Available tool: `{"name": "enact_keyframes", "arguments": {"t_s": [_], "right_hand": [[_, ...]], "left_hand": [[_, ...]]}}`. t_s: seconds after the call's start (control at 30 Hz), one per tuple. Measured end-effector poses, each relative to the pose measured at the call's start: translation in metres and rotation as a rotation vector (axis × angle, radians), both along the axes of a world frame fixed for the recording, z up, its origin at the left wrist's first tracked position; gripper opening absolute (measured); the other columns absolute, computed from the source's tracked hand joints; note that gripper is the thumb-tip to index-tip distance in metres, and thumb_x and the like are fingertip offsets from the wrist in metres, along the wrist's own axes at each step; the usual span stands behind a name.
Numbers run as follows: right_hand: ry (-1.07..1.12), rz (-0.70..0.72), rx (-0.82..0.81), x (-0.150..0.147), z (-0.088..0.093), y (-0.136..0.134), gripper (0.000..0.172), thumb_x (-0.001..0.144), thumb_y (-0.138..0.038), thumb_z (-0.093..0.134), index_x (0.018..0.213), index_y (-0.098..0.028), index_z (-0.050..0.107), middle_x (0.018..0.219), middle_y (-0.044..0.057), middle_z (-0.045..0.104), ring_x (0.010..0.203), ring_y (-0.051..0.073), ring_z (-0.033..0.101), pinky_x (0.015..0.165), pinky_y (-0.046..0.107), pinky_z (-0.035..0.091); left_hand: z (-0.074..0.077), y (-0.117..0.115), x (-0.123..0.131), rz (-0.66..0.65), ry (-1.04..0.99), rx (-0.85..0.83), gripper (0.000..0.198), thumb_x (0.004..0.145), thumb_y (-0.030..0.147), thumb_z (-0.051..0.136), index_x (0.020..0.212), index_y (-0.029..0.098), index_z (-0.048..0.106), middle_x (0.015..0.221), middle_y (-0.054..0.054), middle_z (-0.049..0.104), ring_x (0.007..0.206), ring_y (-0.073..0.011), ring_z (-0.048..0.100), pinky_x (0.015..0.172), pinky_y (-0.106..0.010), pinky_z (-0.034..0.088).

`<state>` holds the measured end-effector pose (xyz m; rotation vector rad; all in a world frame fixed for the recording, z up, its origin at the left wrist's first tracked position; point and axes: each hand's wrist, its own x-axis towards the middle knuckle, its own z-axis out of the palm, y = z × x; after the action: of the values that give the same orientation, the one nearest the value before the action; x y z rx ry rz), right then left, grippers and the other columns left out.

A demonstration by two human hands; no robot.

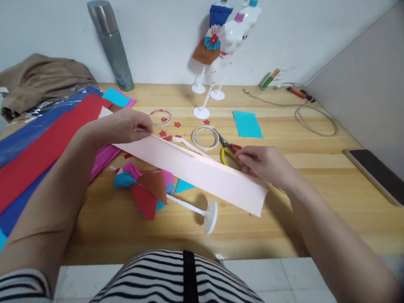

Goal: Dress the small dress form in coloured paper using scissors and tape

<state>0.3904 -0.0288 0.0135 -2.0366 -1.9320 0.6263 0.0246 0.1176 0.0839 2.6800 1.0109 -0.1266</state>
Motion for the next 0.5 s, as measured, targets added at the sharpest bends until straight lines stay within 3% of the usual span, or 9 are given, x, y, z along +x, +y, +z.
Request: {"name": "enact_keyframes", "arguments": {"t_s": [0.17,0.33,0.5], "right_hand": [[-0.13,-0.098,-0.045,0.006,-0.011,0.01,0.02,0.082,-0.039,0.063,0.089,-0.021,0.067,0.093,0.011,0.077,0.081,0.025,0.068,0.067,0.033,0.046],[-0.216,-0.059,-0.064,0.001,-0.015,0.017,0.022,0.083,-0.037,0.062,0.098,-0.022,0.059,0.091,0.01,0.075,0.077,0.025,0.066,0.064,0.033,0.043],[-0.246,0.018,-0.087,0.011,-0.006,0.02,0.037,0.079,-0.028,0.063,0.116,-0.023,0.059,0.099,0.01,0.077,0.082,0.025,0.069,0.065,0.031,0.045]], "left_hand": [[0.0,-0.003,0.003,-0.013,0.0,0.014,0.024,0.084,0.028,0.045,0.086,0.016,0.066,0.089,-0.005,0.07,0.083,-0.0174,0.062,0.076,-0.027,0.045],[-0.004,-0.001,0.005,-0.023,-0.001,-0.012,0.018,0.079,0.025,0.054,0.087,0.017,0.068,0.086,-0.005,0.072,0.082,-0.0199,0.064,0.072,-0.028,0.044],[-0.01,0.0,0.009,-0.027,0.027,0.0,0.012,0.08,0.022,0.055,0.081,0.017,0.067,0.081,-0.005,0.071,0.077,-0.02,0.064,0.069,-0.029,0.042]]}}
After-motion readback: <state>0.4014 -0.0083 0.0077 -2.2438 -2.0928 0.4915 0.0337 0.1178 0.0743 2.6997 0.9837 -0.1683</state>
